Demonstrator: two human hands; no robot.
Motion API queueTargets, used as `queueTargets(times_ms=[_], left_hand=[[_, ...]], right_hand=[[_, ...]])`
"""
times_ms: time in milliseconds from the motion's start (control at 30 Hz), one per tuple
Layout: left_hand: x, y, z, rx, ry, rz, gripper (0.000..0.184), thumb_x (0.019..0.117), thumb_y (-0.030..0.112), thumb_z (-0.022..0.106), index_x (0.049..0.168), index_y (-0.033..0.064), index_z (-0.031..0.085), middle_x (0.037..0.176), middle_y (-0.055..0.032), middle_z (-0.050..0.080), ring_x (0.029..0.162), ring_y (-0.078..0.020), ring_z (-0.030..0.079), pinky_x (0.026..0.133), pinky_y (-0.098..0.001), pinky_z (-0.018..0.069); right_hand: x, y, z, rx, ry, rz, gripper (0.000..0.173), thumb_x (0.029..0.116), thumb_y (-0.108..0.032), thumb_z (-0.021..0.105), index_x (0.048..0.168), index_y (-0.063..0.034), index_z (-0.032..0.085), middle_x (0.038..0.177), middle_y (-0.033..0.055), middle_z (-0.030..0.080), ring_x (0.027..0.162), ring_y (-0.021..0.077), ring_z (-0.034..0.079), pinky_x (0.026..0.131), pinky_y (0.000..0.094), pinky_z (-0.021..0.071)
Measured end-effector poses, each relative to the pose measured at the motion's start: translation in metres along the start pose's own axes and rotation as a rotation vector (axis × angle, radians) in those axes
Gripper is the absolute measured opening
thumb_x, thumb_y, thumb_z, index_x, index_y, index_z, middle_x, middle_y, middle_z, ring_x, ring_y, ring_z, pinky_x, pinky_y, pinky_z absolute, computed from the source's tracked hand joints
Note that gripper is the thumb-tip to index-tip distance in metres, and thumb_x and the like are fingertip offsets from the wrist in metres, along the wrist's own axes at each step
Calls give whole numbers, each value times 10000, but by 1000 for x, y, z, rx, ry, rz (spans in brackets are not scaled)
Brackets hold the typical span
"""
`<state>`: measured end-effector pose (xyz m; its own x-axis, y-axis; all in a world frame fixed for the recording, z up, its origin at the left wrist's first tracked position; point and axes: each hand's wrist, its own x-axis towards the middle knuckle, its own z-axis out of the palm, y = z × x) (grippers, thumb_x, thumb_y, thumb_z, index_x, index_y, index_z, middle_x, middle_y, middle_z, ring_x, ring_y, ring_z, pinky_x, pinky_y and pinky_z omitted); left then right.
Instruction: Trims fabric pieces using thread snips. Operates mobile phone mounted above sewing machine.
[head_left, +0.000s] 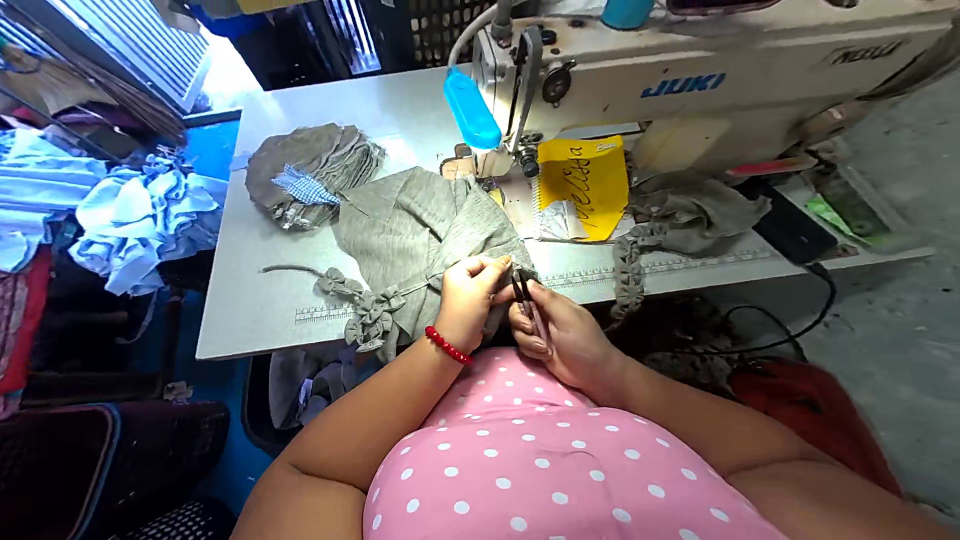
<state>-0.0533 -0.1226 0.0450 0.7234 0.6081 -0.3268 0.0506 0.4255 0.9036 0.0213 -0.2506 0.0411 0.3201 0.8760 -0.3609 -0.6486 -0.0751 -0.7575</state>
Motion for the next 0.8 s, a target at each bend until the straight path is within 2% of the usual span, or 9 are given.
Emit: queueTargets(times_ms=[67,100,233,367,667,800], left_hand=[[-4,3,2,-55,14,1,142,1025,143,611,918,57,648,851,-59,698,743,-137,698,716,-306,612],[-5,4,2,-72,22,9,146,1028,136,603,916,56,650,860,-63,705,750,-138,701,718,-304,609],[-6,4,4,-96,55,35,176,1040,130,578,907,48,658,848,-72,725,723,-125,706,669,-263,589],[-8,4,6,-100,63,52,164,1033,111,587,897,55,657,855,-58,723,730,-119,707,695,-265,600],[-8,-2,6,-110,58,112,170,1027,106,600,883,46,669,830,-73,720,702,-104,680,655,-235,563],[-9,-5,8,-132,64,136,157,1017,85,613,877,36,666,838,-75,709,712,-118,684,675,-251,580]], right_hand=[[1,-1,2,-7,14,-14,403,1126,-315,222,1058,-118,567,691,-39,491,480,18,384,439,156,331],[1,-1,2,-13,12,-24,402,1126,-312,222,1086,-115,570,698,-39,494,483,16,388,440,153,334],[2,0,4,3,36,-56,436,1128,-319,205,1153,-93,577,692,-37,489,473,17,386,433,155,334],[1,-1,3,-9,30,-58,409,1129,-304,224,1145,-94,573,691,-39,488,472,12,384,433,149,335],[2,0,6,11,54,-105,376,1130,-311,254,1073,-109,566,687,-32,486,468,15,377,432,149,329],[2,1,7,21,65,-115,373,1132,-304,248,1067,-110,560,685,-29,485,467,18,378,431,150,330]])
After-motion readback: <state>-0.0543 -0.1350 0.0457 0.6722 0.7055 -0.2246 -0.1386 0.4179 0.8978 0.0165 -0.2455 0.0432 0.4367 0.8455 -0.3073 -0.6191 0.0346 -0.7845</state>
